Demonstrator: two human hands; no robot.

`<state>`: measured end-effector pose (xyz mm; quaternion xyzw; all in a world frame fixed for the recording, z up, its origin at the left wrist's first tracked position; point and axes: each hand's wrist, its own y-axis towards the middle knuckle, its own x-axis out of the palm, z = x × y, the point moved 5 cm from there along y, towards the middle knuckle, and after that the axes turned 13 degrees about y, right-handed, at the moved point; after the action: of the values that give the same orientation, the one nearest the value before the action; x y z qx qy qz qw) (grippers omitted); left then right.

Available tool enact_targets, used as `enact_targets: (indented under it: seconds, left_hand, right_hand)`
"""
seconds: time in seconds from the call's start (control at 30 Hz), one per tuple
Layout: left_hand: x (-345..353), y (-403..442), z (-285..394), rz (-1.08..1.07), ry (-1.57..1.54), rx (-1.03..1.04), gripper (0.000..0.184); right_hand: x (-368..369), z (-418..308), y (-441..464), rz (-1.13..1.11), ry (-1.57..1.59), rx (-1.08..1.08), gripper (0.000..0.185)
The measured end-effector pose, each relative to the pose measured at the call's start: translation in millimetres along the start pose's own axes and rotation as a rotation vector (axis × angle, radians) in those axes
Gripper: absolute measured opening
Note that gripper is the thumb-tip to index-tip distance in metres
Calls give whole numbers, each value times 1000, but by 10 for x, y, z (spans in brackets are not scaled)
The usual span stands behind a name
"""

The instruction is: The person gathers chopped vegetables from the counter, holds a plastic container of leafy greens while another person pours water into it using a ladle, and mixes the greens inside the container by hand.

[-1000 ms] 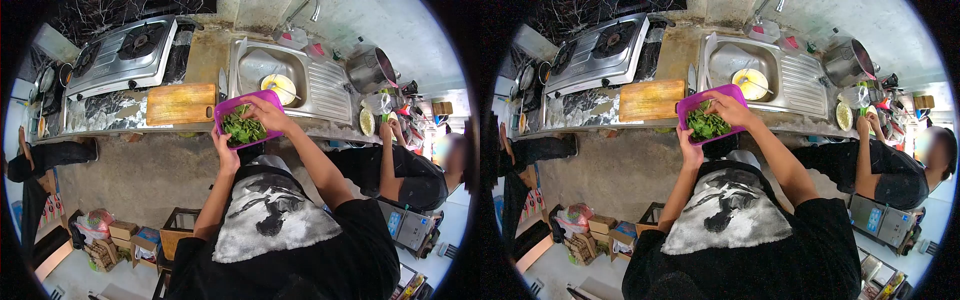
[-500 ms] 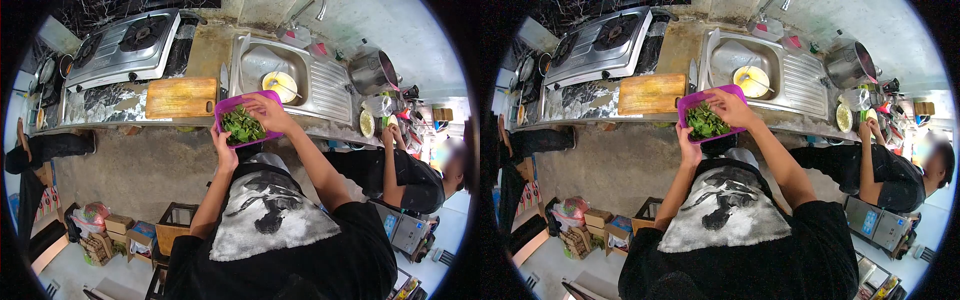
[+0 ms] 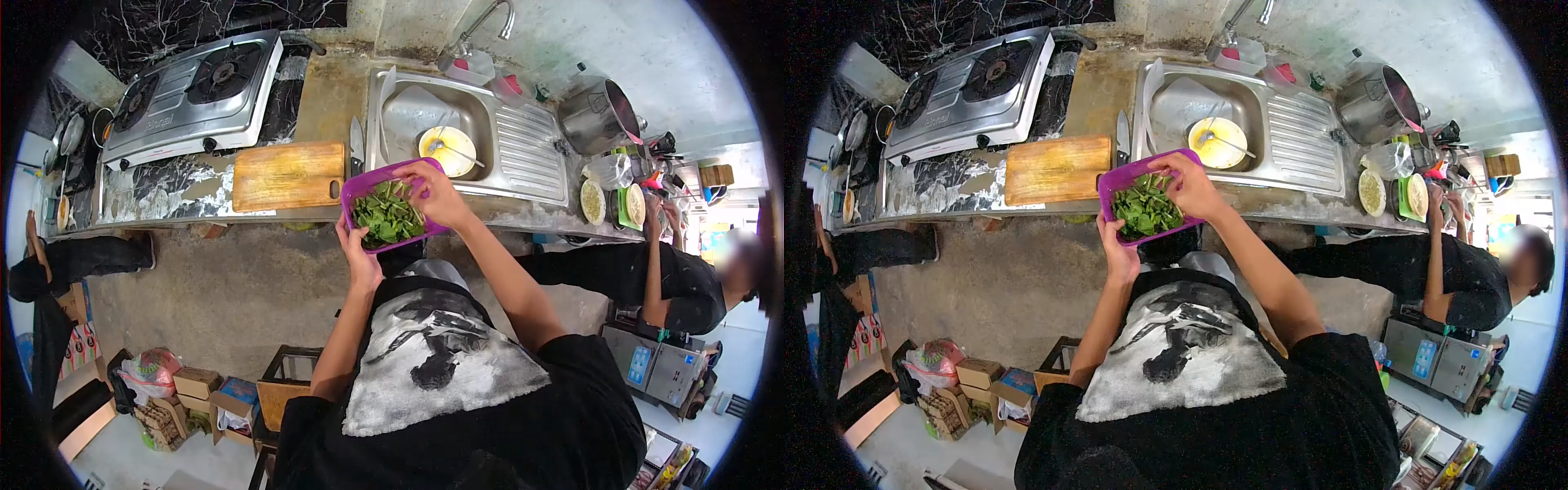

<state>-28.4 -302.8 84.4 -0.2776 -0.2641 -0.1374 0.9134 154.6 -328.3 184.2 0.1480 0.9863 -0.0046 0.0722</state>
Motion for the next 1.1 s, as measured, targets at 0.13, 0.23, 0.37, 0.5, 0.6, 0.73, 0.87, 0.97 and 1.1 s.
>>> enact_targets:
  seconds: [0.13, 0.23, 0.37, 0.5, 0.6, 0.73, 0.87, 0.97, 1.1]
  left_hand:
    - [-14, 37, -42, -13, 9, 25, 58]
    - [-6, 46, -31, -10, 27, 44, 58]
    - [25, 6, -34, -32, -15, -25, 54]
    - [-25, 49, -191, -53, -71, -175, 48]
    - [28, 20, -252, -15, -68, -181, 48]
    - [170, 36, -315, -59, -77, -154, 48]
    - [448, -6, -362, -4, 47, -32, 54]
    - [641, 12, -464, 38, 47, -5, 62]
    - [856, 34, -632, 99, 86, 107, 66]
  right_hand:
    - [-17, 49, 17, 4, -146, 48, 51]
    - [-67, 50, -7, 44, 3, 184, 45]
    - [-46, -255, -58, -73, -152, -219, 31]
    - [-229, -343, -105, 90, 93, -44, 20]
    - [-562, -330, -192, 360, 286, 12, 14]
    - [-801, -433, -320, 404, 172, -29, 10]
    - [-700, -437, -279, 144, -72, 98, 16]
    - [-671, 11, -151, 43, -422, 132, 38]
    - [-824, 486, 60, -19, -501, 420, 62]
